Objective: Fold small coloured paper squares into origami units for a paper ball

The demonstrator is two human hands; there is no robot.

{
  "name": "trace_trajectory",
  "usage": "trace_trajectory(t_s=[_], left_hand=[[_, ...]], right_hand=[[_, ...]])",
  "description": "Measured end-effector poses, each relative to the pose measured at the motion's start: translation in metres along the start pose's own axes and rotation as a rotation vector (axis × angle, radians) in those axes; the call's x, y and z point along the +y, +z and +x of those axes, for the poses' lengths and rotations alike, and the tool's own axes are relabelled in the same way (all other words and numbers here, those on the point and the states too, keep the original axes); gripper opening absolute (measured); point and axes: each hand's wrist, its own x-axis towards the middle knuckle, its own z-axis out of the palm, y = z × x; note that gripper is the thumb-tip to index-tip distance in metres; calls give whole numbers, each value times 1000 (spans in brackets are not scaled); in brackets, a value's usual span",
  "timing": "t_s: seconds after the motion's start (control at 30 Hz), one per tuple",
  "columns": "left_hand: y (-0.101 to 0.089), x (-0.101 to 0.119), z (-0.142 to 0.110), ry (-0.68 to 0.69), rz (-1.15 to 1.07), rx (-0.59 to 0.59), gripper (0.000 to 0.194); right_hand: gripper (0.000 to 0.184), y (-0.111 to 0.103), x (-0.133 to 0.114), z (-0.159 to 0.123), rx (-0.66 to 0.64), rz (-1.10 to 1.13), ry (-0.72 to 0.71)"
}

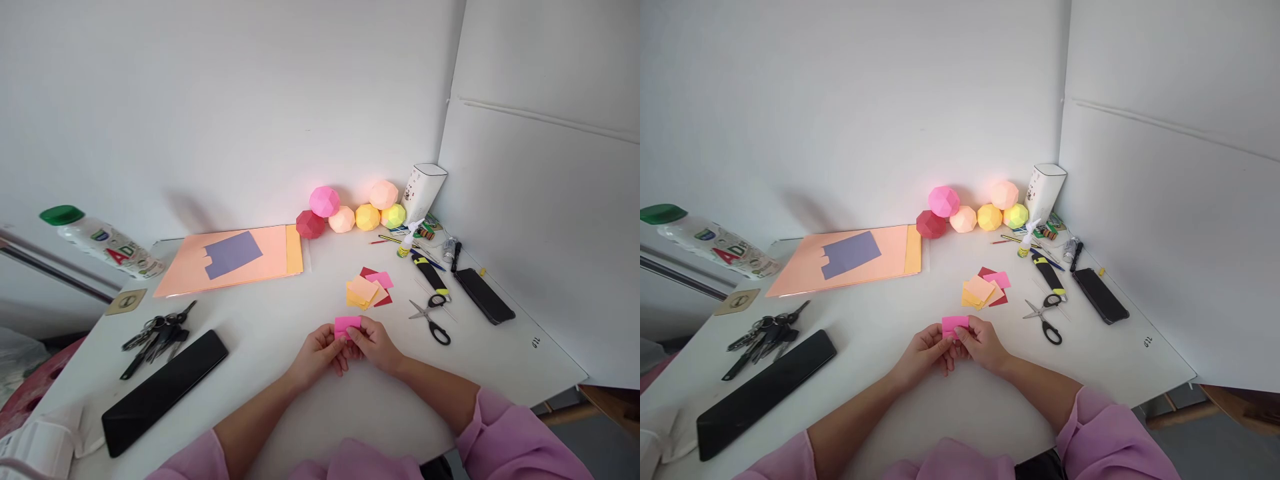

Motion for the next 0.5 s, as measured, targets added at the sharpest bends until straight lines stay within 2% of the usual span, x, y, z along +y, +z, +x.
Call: trace_trajectory(t_s=[0.5], left_hand=[[2,1,0,-14,-11,11,38]], right_hand=[[29,-1,3,0,3,-16,-14]])
